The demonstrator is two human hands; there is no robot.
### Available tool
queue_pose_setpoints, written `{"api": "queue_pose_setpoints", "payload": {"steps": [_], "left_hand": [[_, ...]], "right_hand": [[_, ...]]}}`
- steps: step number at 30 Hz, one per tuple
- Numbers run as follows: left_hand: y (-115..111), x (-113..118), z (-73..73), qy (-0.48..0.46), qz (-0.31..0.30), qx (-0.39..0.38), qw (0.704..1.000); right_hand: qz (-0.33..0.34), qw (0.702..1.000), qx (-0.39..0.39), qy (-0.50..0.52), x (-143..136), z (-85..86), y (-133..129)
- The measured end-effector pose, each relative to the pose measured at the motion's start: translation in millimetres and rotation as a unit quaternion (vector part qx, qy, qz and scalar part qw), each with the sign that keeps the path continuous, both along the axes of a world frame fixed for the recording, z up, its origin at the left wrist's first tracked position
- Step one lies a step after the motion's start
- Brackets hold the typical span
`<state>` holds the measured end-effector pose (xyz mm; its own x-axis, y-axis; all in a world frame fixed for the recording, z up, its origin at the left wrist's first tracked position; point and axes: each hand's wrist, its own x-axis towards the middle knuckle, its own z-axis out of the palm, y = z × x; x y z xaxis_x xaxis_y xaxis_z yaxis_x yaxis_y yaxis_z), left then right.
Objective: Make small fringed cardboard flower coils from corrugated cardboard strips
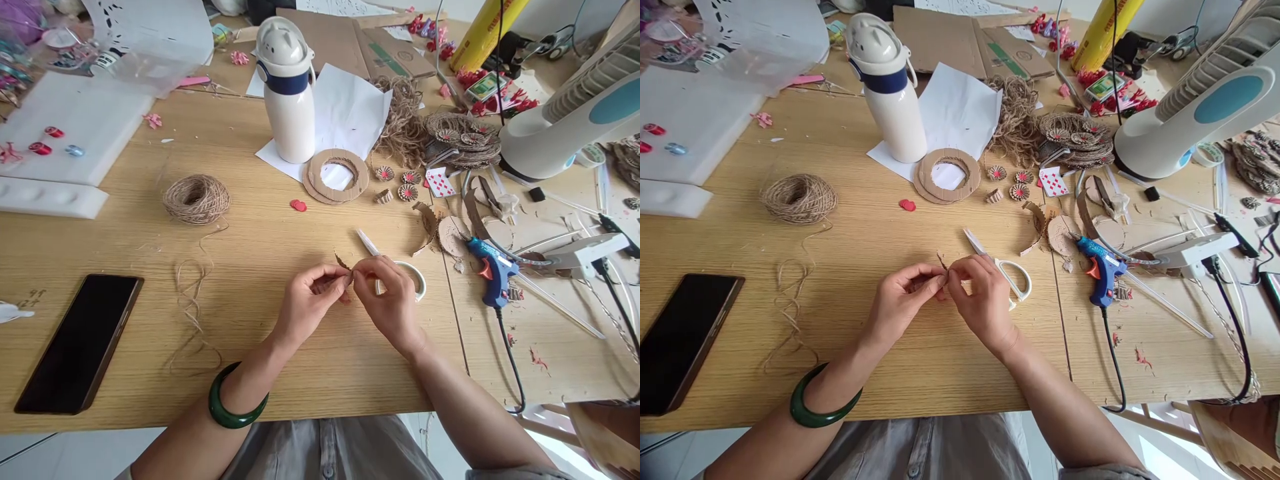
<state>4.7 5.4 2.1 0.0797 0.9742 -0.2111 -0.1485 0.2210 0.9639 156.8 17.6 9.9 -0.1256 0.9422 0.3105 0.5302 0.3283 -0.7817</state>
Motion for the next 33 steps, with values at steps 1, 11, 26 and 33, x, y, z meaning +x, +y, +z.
{"api": "queue_pose_setpoints", "payload": {"steps": [1,11,26,33], "left_hand": [[0.4,0.0,-0.3,-0.003,0.0,-0.003,1.0],[1.9,1.2,0.4,0.0,0.021,-0.012,1.0],[0.6,-1.5,-4.2,-0.051,0.047,-0.012,0.998],[-0.8,-1.6,-3.3,-0.041,0.039,0.009,0.998]], "right_hand": [[-0.003,0.999,-0.039,0.031,0.3,-0.5,0.2],[0.004,0.99,-0.091,0.11,-1.3,-1.0,-3.7],[-0.042,0.989,-0.093,0.107,5.1,-7.0,-3.6],[0.019,0.998,0.02,0.052,0.9,-6.3,-6.2]]}}
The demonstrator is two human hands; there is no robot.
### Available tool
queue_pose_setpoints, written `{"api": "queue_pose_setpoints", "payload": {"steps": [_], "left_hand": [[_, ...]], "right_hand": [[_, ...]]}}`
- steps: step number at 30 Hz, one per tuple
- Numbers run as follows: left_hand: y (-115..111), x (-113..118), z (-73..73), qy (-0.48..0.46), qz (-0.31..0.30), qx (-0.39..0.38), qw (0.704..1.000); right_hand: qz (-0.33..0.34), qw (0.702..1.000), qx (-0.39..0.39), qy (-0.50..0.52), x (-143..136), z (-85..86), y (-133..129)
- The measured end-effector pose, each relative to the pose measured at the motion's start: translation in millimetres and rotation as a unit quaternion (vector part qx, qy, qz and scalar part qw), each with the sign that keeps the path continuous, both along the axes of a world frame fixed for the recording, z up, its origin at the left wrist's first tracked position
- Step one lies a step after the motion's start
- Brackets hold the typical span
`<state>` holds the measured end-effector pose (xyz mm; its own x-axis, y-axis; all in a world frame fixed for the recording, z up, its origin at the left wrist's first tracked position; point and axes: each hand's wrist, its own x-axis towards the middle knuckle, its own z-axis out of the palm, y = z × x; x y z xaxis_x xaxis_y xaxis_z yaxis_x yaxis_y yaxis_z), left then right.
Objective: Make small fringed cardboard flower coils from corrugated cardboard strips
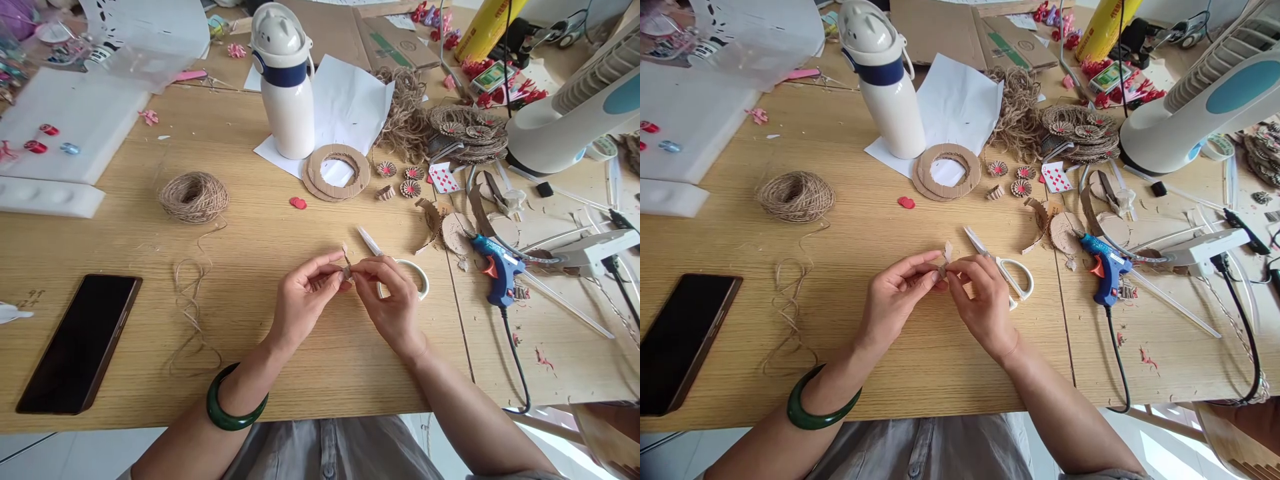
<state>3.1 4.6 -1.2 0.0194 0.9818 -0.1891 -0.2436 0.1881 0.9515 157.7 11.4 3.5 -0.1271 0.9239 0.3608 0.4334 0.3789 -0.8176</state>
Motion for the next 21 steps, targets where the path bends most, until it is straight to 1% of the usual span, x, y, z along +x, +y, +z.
{"api": "queue_pose_setpoints", "payload": {"steps": [3,5,10,13,16,18,21], "left_hand": [[-1.0,0.9,1.1,0.035,0.002,0.015,0.999],[-1.6,1.2,1.3,0.056,0.003,0.029,0.998],[-3.5,0.7,0.2,0.111,0.003,0.074,0.991],[-4.8,0.8,0.7,0.16,-0.001,0.107,0.981],[-6.1,1.0,2.1,0.231,-0.001,0.156,0.96],[-7.0,1.0,2.4,0.276,0.0,0.188,0.942],[-8.0,0.9,1.1,0.312,-0.003,0.224,0.923]], "right_hand": [[0.002,1.0,0.015,-0.022,-1.0,-1.2,-1.3],[0.006,1.0,0.003,-0.017,-1.5,-1.3,-2.2],[0.009,0.994,-0.092,0.065,-2.6,-0.7,-3.0],[0.007,0.989,-0.12,0.086,-2.4,-1.3,-3.0],[0.005,0.991,-0.107,0.074,-1.4,-1.3,-3.2],[0.004,0.995,-0.082,0.053,-0.7,-0.8,-3.2],[0.005,0.999,-0.036,0.002,0.2,0.0,-2.5]]}}
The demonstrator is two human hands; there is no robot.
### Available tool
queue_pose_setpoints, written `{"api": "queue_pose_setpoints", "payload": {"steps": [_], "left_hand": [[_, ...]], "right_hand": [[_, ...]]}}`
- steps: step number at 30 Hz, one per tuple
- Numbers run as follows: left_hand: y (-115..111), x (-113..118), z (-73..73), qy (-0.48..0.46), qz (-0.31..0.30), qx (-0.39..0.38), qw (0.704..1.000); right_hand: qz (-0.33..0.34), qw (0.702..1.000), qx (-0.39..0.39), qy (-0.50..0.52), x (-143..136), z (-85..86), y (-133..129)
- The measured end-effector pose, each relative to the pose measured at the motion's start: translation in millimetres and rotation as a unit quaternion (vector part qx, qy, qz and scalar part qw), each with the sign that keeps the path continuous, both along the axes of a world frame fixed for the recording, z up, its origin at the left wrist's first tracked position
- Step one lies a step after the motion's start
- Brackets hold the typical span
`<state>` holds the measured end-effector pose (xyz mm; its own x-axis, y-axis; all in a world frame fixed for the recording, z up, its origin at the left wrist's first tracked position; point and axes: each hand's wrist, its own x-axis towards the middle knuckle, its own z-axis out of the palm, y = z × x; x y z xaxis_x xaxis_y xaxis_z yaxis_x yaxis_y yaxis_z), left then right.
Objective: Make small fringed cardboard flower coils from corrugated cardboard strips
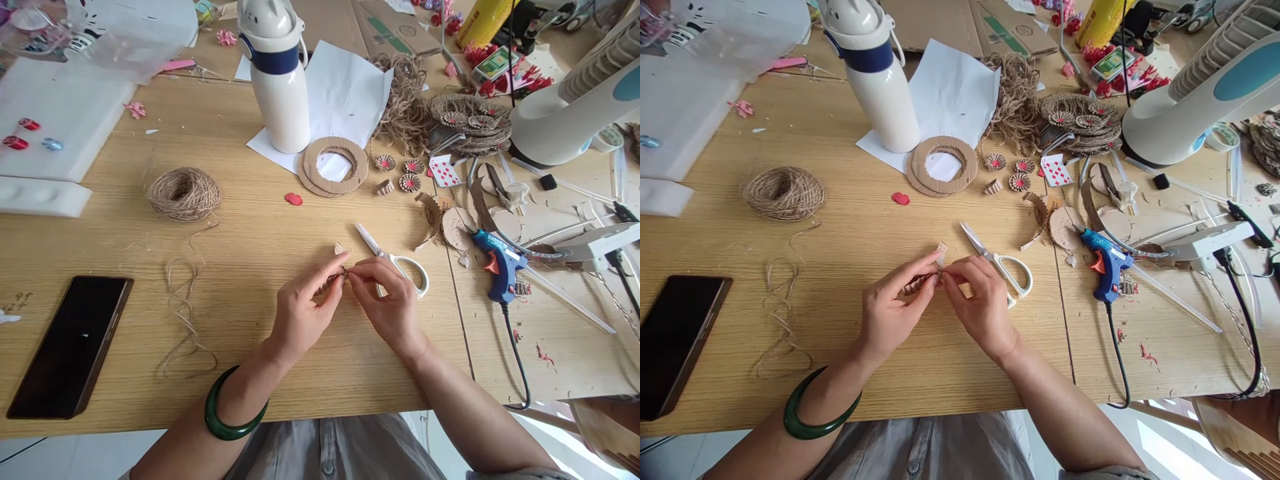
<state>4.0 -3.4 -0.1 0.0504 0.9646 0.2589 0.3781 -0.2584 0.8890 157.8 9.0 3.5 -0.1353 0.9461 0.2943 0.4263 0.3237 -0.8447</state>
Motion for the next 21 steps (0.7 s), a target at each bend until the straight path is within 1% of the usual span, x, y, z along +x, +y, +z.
{"api": "queue_pose_setpoints", "payload": {"steps": [3,5,7,9,12,14,16,18,21], "left_hand": [[-0.5,0.5,-1.2,0.026,-0.007,0.026,0.999],[-0.6,1.1,-0.7,0.03,-0.007,0.021,0.999],[-0.4,1.8,0.7,0.006,-0.008,-0.015,1.0],[0.2,2.4,2.1,-0.053,-0.008,-0.069,0.996],[1.8,2.5,2.7,-0.148,0.001,-0.143,0.979],[2.9,2.2,2.2,-0.18,0.01,-0.172,0.968],[3.6,1.7,1.3,-0.199,0.015,-0.184,0.962],[3.7,1.2,0.2,-0.21,0.016,-0.186,0.96],[3.1,0.6,-1.2,-0.206,0.015,-0.179,0.962]], "right_hand": [[-0.005,0.998,0.038,-0.054,0.1,-0.1,1.4],[-0.017,0.997,0.04,-0.071,-0.1,-0.6,2.0],[-0.025,0.998,0.007,-0.053,-0.4,-1.4,2.1],[-0.025,0.998,-0.05,-0.009,-0.8,-1.9,2.0],[-0.021,0.989,-0.126,0.076,-1.7,-1.6,2.5],[-0.025,0.98,-0.155,0.123,-2.4,-0.7,3.1],[-0.033,0.975,-0.17,0.14,-2.7,0.5,3.7],[-0.04,0.977,-0.166,0.127,-2.3,1.2,3.7],[-0.047,0.988,-0.118,0.088,-0.8,0.9,2.6]]}}
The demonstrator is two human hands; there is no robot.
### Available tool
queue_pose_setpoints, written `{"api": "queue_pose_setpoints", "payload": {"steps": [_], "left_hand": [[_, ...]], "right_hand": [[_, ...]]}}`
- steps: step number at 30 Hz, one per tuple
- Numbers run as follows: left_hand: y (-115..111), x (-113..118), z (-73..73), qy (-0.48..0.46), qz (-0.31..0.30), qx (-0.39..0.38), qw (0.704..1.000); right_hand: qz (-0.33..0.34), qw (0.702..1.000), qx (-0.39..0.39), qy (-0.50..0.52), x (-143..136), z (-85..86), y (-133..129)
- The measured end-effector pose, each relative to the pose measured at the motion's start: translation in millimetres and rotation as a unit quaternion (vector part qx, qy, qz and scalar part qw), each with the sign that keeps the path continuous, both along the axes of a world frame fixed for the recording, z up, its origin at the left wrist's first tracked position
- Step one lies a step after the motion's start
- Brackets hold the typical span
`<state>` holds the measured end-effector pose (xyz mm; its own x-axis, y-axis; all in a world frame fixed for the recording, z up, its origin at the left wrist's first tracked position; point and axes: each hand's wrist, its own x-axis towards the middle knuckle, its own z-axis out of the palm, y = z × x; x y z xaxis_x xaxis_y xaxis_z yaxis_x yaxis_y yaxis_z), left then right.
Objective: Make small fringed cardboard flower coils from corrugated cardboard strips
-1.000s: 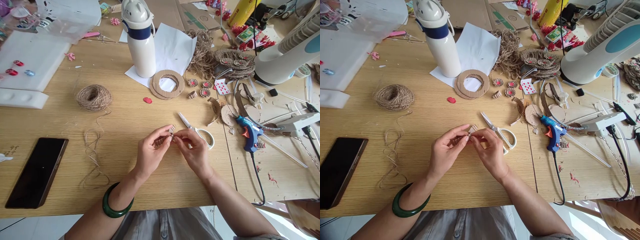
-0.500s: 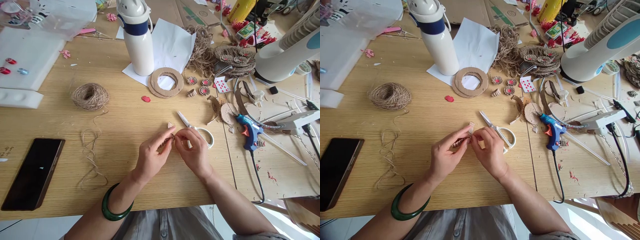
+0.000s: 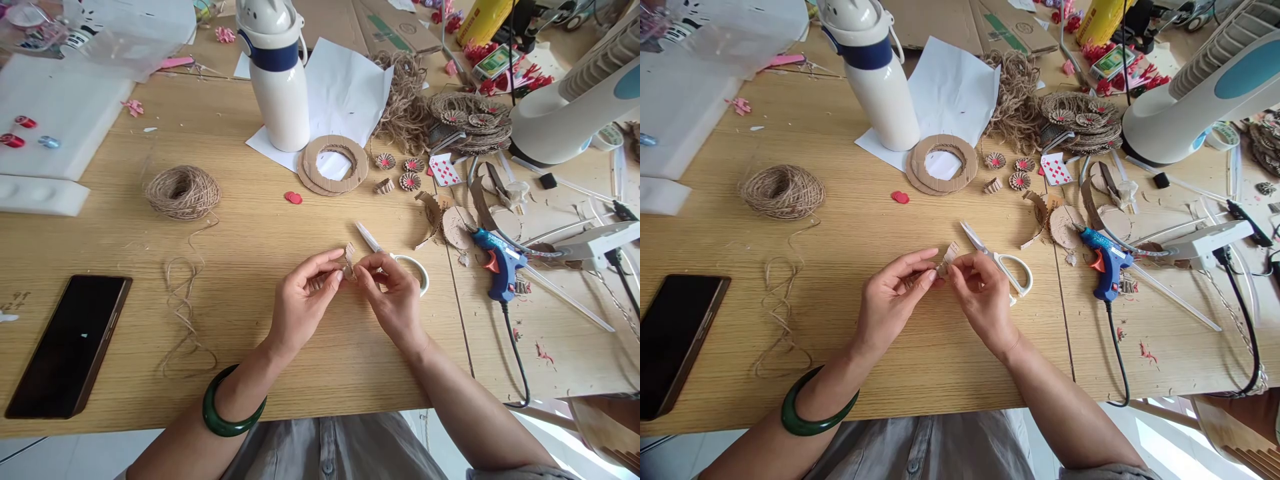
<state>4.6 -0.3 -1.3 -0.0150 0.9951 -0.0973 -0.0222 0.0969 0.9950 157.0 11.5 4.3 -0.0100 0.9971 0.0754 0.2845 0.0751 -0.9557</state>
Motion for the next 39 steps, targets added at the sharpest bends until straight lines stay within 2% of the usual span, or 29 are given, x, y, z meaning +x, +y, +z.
{"api": "queue_pose_setpoints", "payload": {"steps": [3,11,14,18,22,26,29,34,37,39], "left_hand": [[-1.3,0.2,0.0,0.035,-0.003,0.022,0.999],[-3.4,2.6,2.6,0.161,-0.007,0.107,0.981],[-2.9,2.3,1.9,0.128,-0.012,0.076,0.989],[-1.1,1.2,0.9,0.014,-0.007,-0.009,1.0],[0.2,0.7,0.7,-0.032,0.008,-0.034,0.999],[-1.7,1.0,-0.3,0.01,0.005,-0.003,1.0],[-4.3,1.4,-0.9,0.079,-0.001,0.041,0.996],[-6.4,1.5,-0.1,0.202,0.002,0.126,0.971],[-6.5,1.1,-1.0,0.217,0.006,0.146,0.965],[-6.5,0.9,-2.4,0.195,0.004,0.13,0.972]], "right_hand": [[0.013,0.998,0.044,-0.038,1.0,-1.4,-1.5],[0.029,0.992,0.093,-0.085,1.3,-2.6,0.3],[0.014,0.993,0.078,-0.086,3.4,-4.1,2.0],[-0.023,0.995,0.052,-0.078,4.7,-4.0,1.4],[0.015,0.994,0.085,-0.061,1.9,-0.7,-1.4],[0.034,0.993,0.093,-0.071,-1.4,-0.7,-2.9],[0.029,0.994,0.08,-0.071,-2.2,-2.6,-3.3],[0.022,0.996,0.06,-0.054,-2.5,-3.2,-3.5],[0.03,0.997,0.054,-0.051,-2.4,-2.6,-3.0],[0.038,0.996,0.056,-0.054,-2.3,-2.6,-2.7]]}}
